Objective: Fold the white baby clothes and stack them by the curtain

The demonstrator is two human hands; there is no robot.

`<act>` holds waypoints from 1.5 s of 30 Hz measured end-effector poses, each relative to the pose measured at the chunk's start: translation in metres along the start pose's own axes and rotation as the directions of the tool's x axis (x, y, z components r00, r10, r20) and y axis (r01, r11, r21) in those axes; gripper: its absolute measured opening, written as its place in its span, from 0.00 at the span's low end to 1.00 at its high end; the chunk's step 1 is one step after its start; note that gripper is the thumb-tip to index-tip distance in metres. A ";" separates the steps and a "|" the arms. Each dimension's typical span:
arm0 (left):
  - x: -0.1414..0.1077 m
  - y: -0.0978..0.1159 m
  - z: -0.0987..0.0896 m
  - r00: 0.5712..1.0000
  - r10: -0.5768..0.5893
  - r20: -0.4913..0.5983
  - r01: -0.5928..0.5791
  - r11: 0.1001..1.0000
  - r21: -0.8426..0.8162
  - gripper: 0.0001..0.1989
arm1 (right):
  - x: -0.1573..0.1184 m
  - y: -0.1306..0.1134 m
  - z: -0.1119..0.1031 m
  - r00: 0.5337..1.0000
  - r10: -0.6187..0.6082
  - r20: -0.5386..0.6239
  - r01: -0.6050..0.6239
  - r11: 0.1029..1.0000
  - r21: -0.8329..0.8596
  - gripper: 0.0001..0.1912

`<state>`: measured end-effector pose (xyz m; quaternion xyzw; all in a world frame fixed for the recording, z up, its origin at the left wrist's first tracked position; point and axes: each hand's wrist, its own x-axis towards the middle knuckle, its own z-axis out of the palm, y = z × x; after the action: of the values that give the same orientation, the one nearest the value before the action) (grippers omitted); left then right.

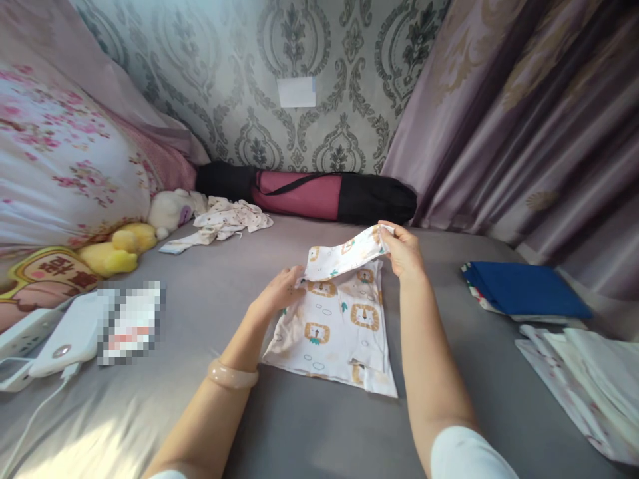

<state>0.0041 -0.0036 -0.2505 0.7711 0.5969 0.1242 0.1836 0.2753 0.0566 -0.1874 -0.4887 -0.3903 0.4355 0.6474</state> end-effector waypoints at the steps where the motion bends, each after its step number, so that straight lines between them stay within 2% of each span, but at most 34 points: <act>1: -0.002 0.004 -0.005 0.997 -0.066 0.039 0.066 0.998 0.010 0.22 | 0.001 0.001 -0.001 1.000 0.003 -0.006 -0.003 1.000 0.013 0.20; 2: -0.005 0.009 -0.011 0.985 -0.140 0.102 0.139 0.990 0.015 0.18 | 0.003 0.002 -0.002 1.000 0.005 -0.011 -0.005 1.000 0.024 0.20; 4: -0.010 0.018 -0.020 0.933 -0.253 0.256 0.261 0.965 0.006 0.12 | 0.005 0.003 -0.004 1.000 0.008 -0.019 -0.007 0.999 0.041 0.20; 6: -0.015 0.026 -0.028 0.881 -0.296 0.369 0.328 0.945 -0.024 0.12 | 0.006 0.002 -0.006 1.000 0.006 -0.029 -0.005 0.998 0.059 0.19; 7: -0.018 0.029 -0.030 0.868 -0.304 0.393 0.344 0.938 -0.034 0.13 | 0.007 0.001 -0.007 0.999 0.007 -0.037 -0.004 0.998 0.067 0.19; 12: -0.032 0.048 -0.036 0.881 -0.269 0.389 0.304 0.952 -0.028 0.17 | 0.008 -0.004 -0.013 0.997 0.025 -0.080 -0.015 0.992 0.122 0.16; 17: -0.039 0.072 -0.037 0.913 -0.195 0.358 0.200 0.980 0.023 0.13 | 0.011 -0.005 -0.020 0.994 0.019 -0.104 -0.004 0.990 0.138 0.15; 21: -0.041 0.081 -0.031 0.939 -0.117 0.323 0.088 0.991 0.106 0.10 | 0.014 -0.005 -0.027 0.993 0.030 -0.115 -0.017 0.993 0.113 0.15; 24: -0.038 0.081 -0.024 0.926 -0.093 0.365 0.057 0.992 0.110 0.08 | 0.016 -0.004 -0.031 0.990 0.051 -0.131 -0.037 0.994 0.108 0.13; 29: -0.031 0.076 -0.011 0.860 -0.071 0.505 0.139 0.985 -0.099 0.10 | 0.021 -0.001 -0.038 0.985 0.079 -0.152 -0.064 0.993 0.104 0.12; 32: -0.028 0.069 -0.015 0.839 -0.079 0.538 0.174 0.976 -0.129 0.09 | 0.023 0.001 -0.042 0.980 0.095 -0.174 -0.079 0.992 0.096 0.11; 36: -0.029 0.054 -0.033 0.817 -0.111 0.566 0.185 0.980 -0.075 0.07 | 0.023 0.001 -0.045 0.964 0.127 -0.235 -0.103 0.988 0.112 0.08; 39: -0.032 0.044 -0.042 0.786 -0.076 0.613 0.206 0.968 -0.143 0.07 | 0.022 0.001 -0.046 0.959 0.138 -0.249 -0.110 0.986 0.123 0.07; 42: -0.033 0.043 -0.037 0.726 -0.027 0.687 0.227 0.953 -0.202 0.09 | 0.022 0.004 -0.046 0.966 0.121 -0.228 -0.096 0.989 0.116 0.07; 45: -0.031 0.049 -0.027 0.683 -0.049 0.729 0.215 0.967 -0.137 0.09 | 0.024 0.007 -0.045 0.968 0.128 -0.218 -0.108 0.989 0.100 0.06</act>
<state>0.0277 -0.0408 -0.2040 0.6885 0.5147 -0.1387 0.4918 0.3241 0.0673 -0.2018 -0.5282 -0.2659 0.4321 0.6809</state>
